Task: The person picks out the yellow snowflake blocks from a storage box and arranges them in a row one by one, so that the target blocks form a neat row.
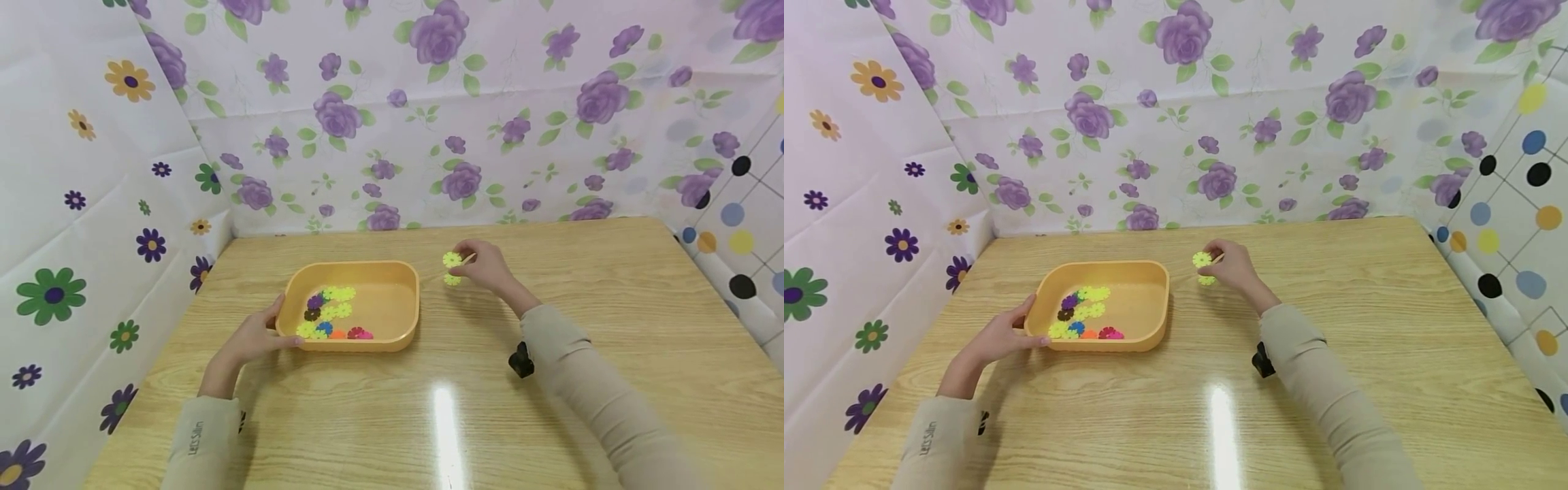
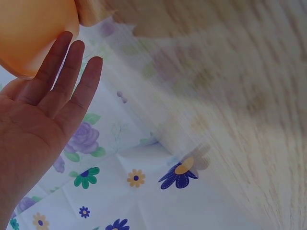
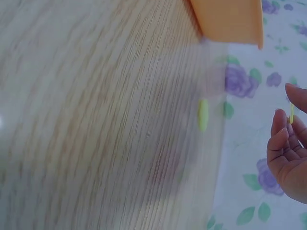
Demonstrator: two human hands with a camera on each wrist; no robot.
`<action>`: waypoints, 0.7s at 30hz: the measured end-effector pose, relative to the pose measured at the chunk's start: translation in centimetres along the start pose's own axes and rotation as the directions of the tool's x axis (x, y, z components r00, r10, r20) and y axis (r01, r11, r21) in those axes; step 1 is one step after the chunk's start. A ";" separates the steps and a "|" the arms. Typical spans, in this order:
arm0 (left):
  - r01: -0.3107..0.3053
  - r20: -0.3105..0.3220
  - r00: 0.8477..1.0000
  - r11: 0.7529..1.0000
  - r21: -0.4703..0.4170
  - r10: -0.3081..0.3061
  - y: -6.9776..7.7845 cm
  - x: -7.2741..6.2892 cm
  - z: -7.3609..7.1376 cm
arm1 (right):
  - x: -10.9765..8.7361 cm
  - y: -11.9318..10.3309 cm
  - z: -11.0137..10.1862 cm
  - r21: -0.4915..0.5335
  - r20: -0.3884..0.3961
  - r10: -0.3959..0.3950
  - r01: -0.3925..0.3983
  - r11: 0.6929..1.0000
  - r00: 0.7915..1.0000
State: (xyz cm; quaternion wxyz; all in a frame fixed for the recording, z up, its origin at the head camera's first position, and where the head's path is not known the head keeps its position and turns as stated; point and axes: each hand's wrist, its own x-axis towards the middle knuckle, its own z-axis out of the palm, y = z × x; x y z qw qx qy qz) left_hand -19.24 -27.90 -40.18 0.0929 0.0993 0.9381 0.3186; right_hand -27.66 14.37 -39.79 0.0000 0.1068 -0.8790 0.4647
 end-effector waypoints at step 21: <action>0.002 0.000 1.000 1.000 -0.029 -0.002 -0.2 -0.1 0.1 | 1.2 4.6 -0.8 -0.145 0.071 0.106 -0.095 0.985 0.992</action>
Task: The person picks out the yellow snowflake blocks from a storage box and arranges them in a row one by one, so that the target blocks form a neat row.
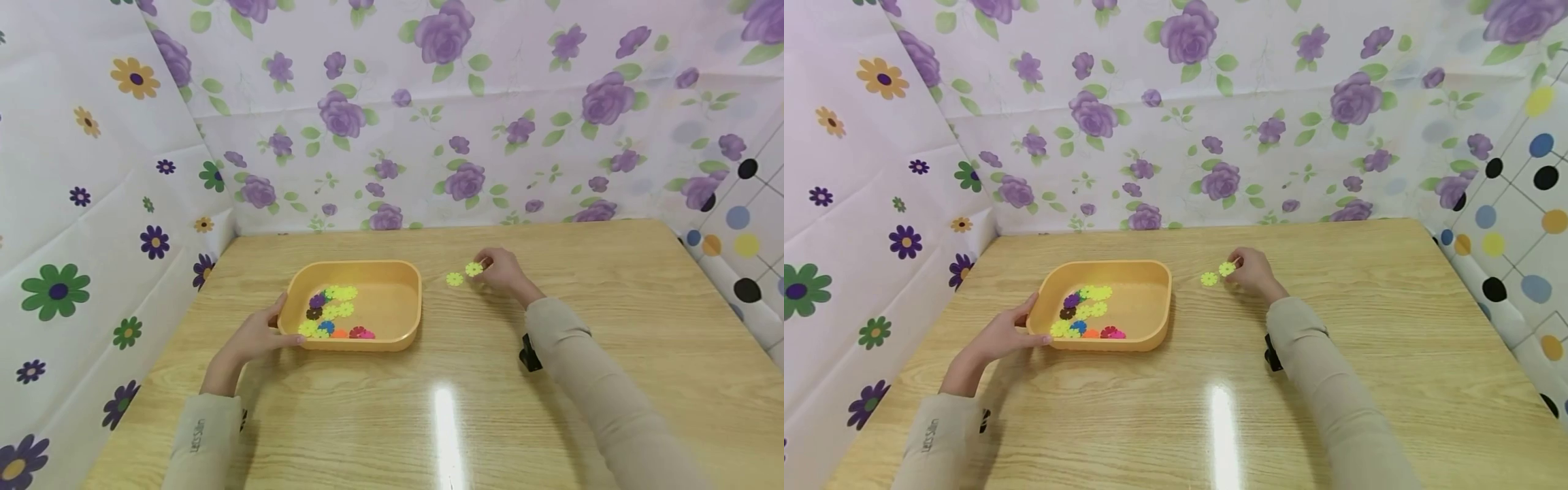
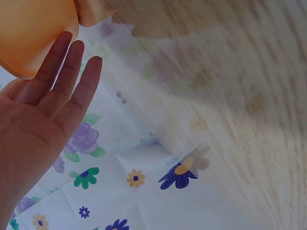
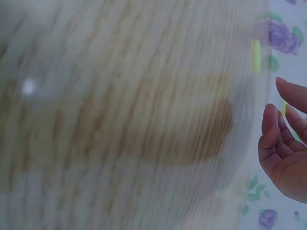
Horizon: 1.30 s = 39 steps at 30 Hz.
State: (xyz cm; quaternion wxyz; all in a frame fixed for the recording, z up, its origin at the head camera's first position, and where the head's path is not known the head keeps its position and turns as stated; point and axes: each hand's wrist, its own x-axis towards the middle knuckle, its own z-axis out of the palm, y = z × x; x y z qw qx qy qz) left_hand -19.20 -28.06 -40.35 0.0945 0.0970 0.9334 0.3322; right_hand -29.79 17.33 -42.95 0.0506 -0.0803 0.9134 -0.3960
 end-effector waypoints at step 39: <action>0.023 0.010 1.000 1.000 0.012 -0.023 0.5 0.0 -0.1 | -2.1 -3.5 0.6 0.206 -0.032 -0.063 0.068 0.976 0.998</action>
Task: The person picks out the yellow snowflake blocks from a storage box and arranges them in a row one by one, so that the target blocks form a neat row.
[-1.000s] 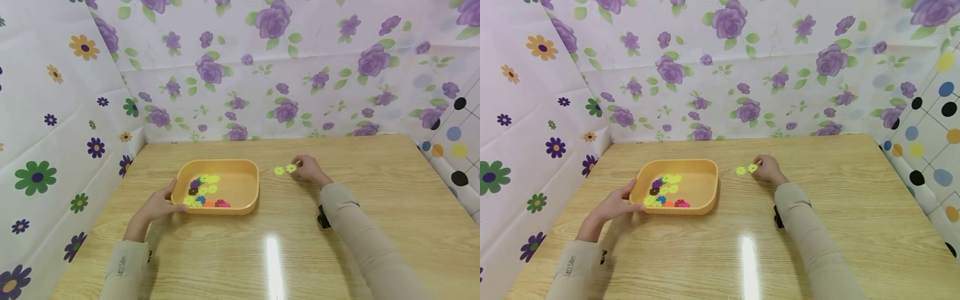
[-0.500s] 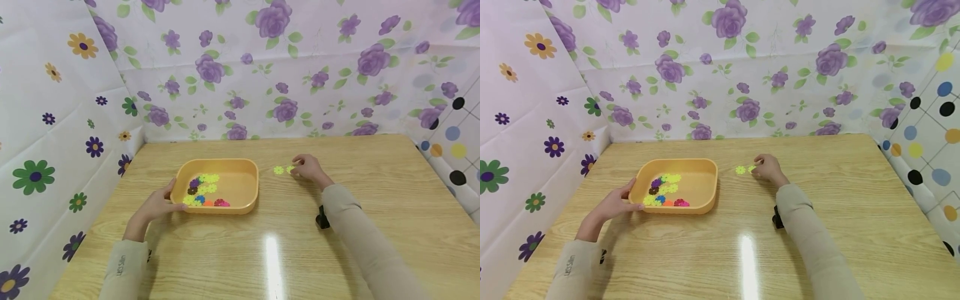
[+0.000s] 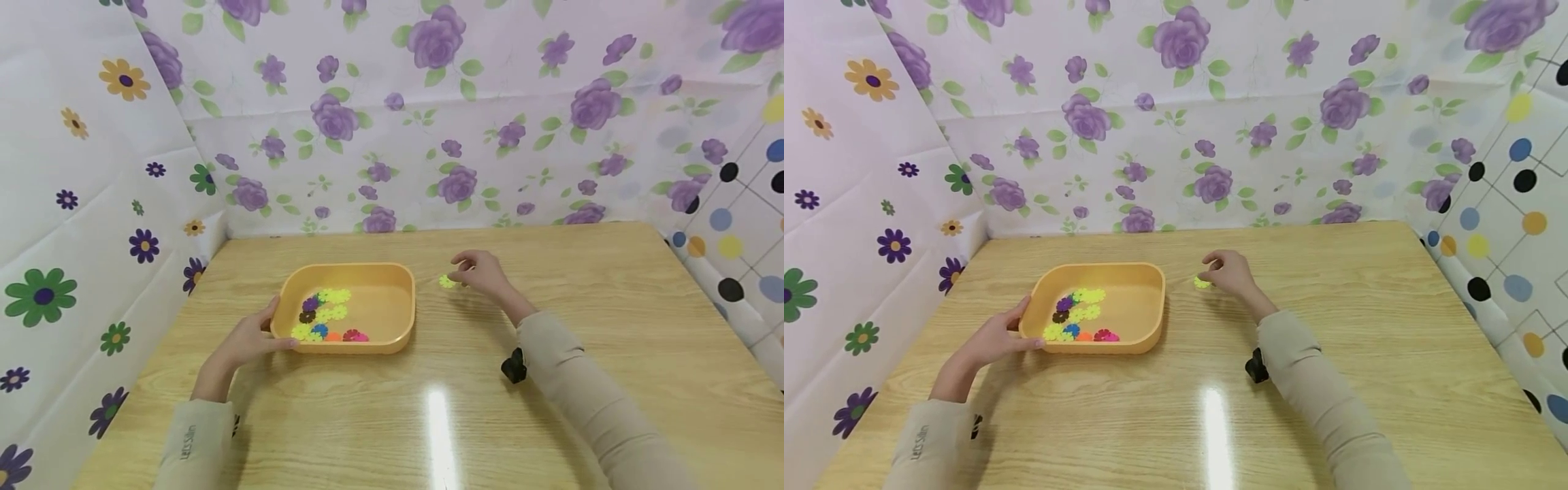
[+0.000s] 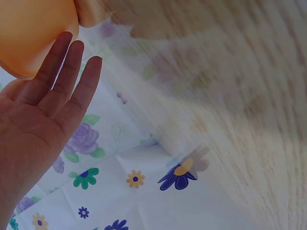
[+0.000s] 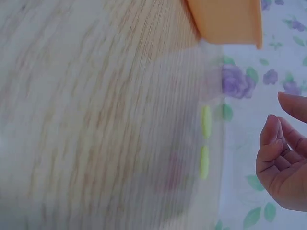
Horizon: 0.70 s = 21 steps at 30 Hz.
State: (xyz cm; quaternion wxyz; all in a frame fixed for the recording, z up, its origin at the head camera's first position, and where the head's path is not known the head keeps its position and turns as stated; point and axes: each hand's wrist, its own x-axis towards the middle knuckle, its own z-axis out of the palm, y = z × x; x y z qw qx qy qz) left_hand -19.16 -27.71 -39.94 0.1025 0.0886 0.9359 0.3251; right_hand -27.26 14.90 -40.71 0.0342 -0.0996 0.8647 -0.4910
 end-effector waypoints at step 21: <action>0.017 0.009 1.000 1.000 -0.019 -0.016 -0.5 0.1 0.2 | -0.6 -4.8 3.8 0.097 0.019 -0.096 0.094 0.991 0.995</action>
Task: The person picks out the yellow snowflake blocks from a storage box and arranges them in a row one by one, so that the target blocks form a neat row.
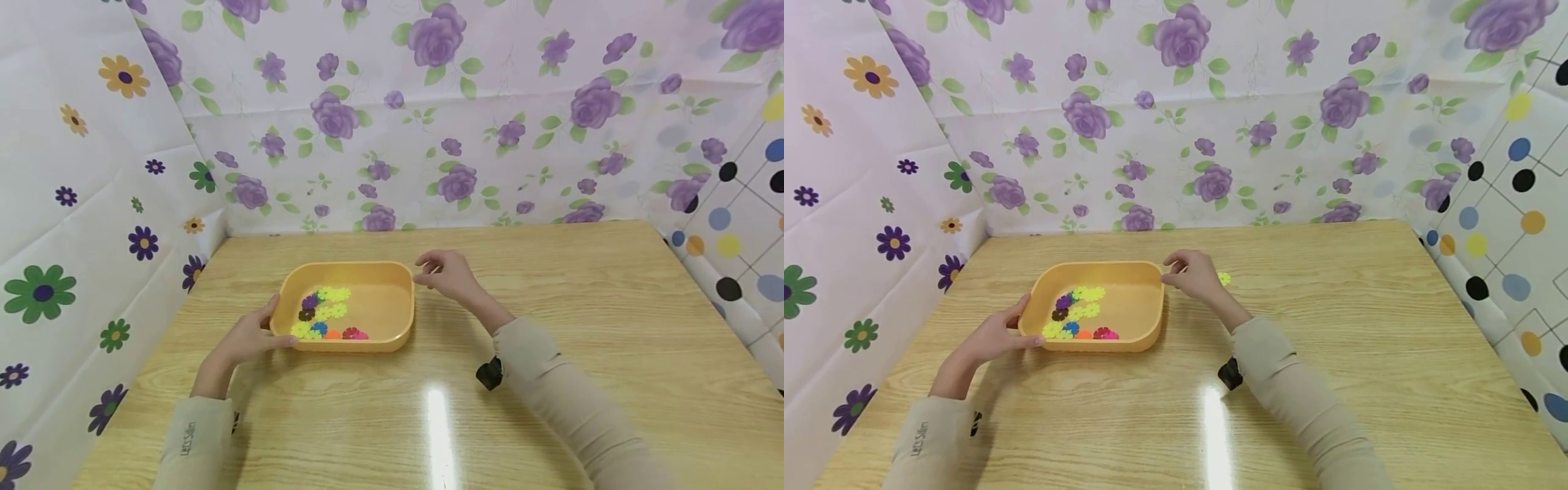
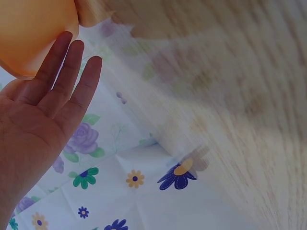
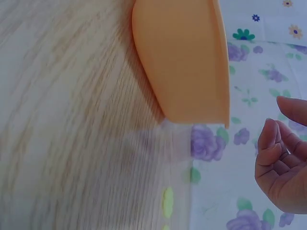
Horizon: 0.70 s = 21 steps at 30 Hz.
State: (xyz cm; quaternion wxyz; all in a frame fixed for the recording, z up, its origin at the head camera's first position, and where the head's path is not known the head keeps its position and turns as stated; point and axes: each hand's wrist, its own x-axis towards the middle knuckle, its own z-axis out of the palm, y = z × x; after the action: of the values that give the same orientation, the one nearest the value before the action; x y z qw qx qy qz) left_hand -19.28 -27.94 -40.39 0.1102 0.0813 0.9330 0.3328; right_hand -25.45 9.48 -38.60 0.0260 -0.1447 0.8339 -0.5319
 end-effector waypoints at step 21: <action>-0.003 -0.001 1.000 1.000 -0.007 0.003 0.0 0.1 0.0 | 0.0 -2.8 6.6 -0.028 0.096 -0.074 0.077 0.997 0.993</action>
State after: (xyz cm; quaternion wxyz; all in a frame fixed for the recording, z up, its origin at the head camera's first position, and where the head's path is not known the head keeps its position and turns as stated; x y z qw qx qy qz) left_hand -19.40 -27.96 -40.42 0.1095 0.0821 0.9318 0.3361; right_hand -23.58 2.53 -38.96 0.0430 -0.2014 0.8341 -0.5118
